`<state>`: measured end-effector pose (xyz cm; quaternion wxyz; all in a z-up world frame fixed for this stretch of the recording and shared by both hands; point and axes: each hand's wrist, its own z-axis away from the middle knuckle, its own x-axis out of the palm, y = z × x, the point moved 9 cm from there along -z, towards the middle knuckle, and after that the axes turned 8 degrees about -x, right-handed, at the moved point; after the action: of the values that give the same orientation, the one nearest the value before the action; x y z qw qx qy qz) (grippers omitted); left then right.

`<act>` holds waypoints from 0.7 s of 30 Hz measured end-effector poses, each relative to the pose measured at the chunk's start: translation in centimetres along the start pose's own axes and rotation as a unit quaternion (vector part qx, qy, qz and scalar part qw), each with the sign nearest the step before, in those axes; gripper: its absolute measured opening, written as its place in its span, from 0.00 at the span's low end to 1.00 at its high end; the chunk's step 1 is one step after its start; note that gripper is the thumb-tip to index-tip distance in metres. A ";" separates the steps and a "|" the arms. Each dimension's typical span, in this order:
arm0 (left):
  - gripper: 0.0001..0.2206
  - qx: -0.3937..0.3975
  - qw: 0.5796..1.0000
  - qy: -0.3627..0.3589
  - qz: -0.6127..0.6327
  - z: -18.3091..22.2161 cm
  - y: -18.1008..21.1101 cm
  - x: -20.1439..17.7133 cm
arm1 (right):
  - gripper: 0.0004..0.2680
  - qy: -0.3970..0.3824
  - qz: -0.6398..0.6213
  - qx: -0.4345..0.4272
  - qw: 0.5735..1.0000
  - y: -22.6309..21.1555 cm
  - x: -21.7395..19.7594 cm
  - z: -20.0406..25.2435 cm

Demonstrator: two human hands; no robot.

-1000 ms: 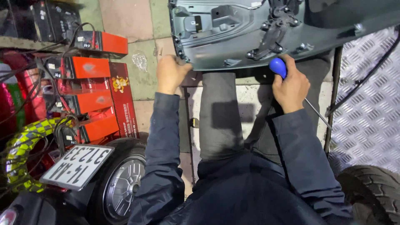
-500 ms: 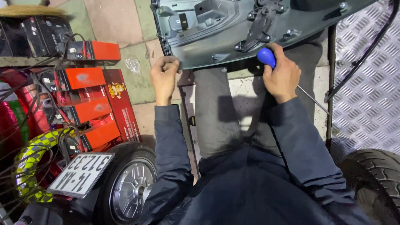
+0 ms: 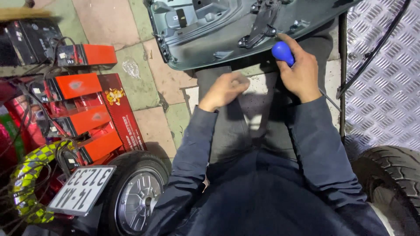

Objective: Removing plastic body panels from a motorcycle using a screwdriver and manual pulling.

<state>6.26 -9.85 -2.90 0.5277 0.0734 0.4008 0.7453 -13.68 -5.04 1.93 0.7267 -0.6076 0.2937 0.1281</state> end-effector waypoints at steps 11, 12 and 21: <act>0.20 -0.060 0.818 0.006 0.572 -6.3 1.0 2.2 | 0.19 0.011 0.023 -0.098 0.995 -1.4 -3.3 -1.0; 0.25 -0.074 0.809 0.015 0.583 -6.0 1.3 1.7 | 0.18 -0.007 0.020 -0.087 0.996 -1.5 -3.3 -1.4; 0.24 -0.264 0.929 0.133 -0.222 -19.8 -14.1 5.8 | 0.27 0.031 -0.046 -0.039 0.998 -3.9 -3.8 1.4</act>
<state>3.50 -13.56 -27.46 0.6223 -0.2588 0.2624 0.6906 -14.21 -3.93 7.41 0.6981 -0.6521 0.2824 0.0872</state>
